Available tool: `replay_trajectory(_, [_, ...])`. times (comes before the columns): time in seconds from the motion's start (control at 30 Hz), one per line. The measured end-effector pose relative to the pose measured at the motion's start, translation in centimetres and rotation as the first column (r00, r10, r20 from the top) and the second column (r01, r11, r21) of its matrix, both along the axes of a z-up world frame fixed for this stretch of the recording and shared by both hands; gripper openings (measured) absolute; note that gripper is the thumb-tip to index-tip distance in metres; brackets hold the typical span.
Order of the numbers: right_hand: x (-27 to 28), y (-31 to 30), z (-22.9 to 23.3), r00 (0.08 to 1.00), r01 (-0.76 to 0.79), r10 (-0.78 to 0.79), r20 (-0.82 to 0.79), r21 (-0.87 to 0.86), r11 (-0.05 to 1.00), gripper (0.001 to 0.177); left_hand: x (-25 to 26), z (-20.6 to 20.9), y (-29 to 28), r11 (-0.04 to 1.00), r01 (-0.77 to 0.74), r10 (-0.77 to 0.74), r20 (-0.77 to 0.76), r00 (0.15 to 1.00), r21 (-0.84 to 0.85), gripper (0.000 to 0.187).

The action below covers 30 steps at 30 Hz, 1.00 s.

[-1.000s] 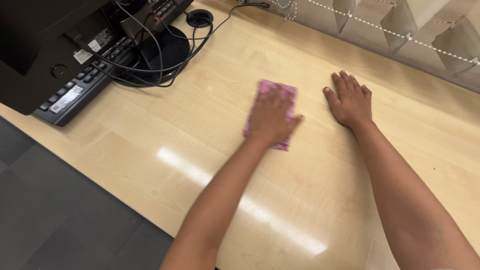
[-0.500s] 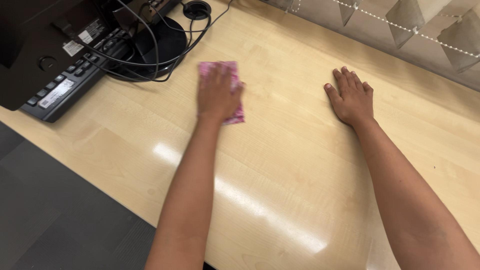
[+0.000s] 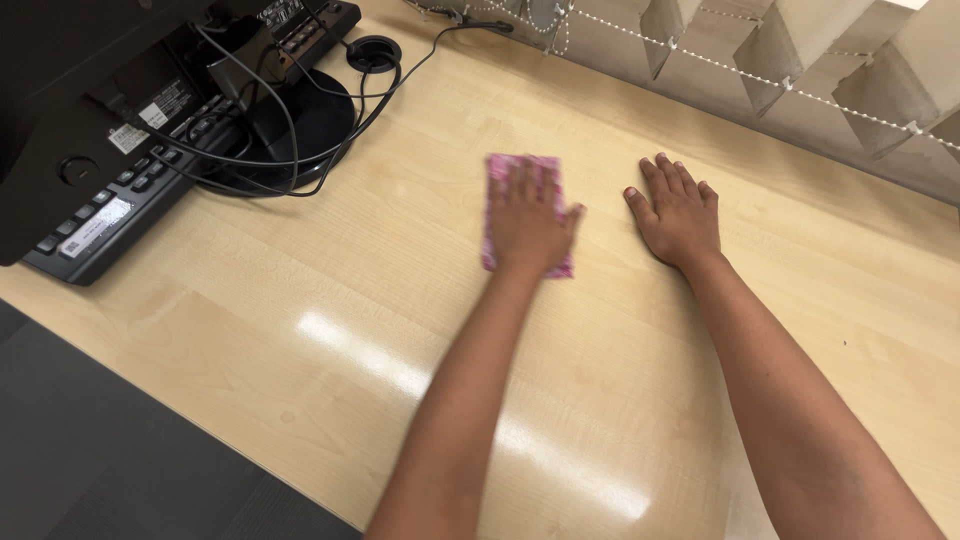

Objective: The person wipes a light-colored wooden desk using a pink cloth, moving computer peripherals aside to reach different areas of the surface.

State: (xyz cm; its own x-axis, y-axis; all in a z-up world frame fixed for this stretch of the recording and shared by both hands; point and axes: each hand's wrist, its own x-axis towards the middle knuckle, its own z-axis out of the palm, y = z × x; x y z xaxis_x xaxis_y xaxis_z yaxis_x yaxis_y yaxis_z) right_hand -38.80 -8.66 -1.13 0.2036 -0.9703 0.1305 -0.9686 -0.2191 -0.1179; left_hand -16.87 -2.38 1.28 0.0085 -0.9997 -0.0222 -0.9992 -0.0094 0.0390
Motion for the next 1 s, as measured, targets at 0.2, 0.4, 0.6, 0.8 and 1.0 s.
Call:
replay_trajectory(0.2, [0.1, 0.2, 0.7, 0.996, -0.056, 0.061, 0.061, -0.084, 0.995, 0.070, -2.4, -2.7, 1.9, 0.955, 0.047, -0.147, -0.331, 0.932, -0.292, 0.079])
replay_trajectory(0.4, [2.2, 4.9, 2.4, 0.789, -0.319, 0.406, 0.462, -0.256, 0.912, 0.061, 1.4, -3.1, 3.1, 0.712, -0.558, -0.434, -0.892, 0.129, -0.427, 0.058])
replay_trajectory(0.6, [12.0, 9.9, 0.9, 0.876, -0.463, 0.471, 0.101, -0.096, 0.881, 0.062, 5.6, -3.0, 5.5, 0.772, -0.378, -0.150, -0.724, 0.673, -0.511, 0.046])
replay_trajectory(0.8, [12.8, 9.7, -0.9, 0.900, -0.435, 0.435, -0.025, -0.038, 0.899, 0.067, 8.7, -5.5, 7.5, 0.910, -0.086, -0.011, -0.232, 0.973, -0.405, 0.057])
replay_trajectory(1.0, [0.2, 4.4, -2.7, 0.982, -0.165, 0.173, 0.075, -0.100, 0.981, 0.079, 9.1, -3.6, 8.9, 0.957, -0.074, -0.022, -0.326, 0.945, -0.280, 0.052])
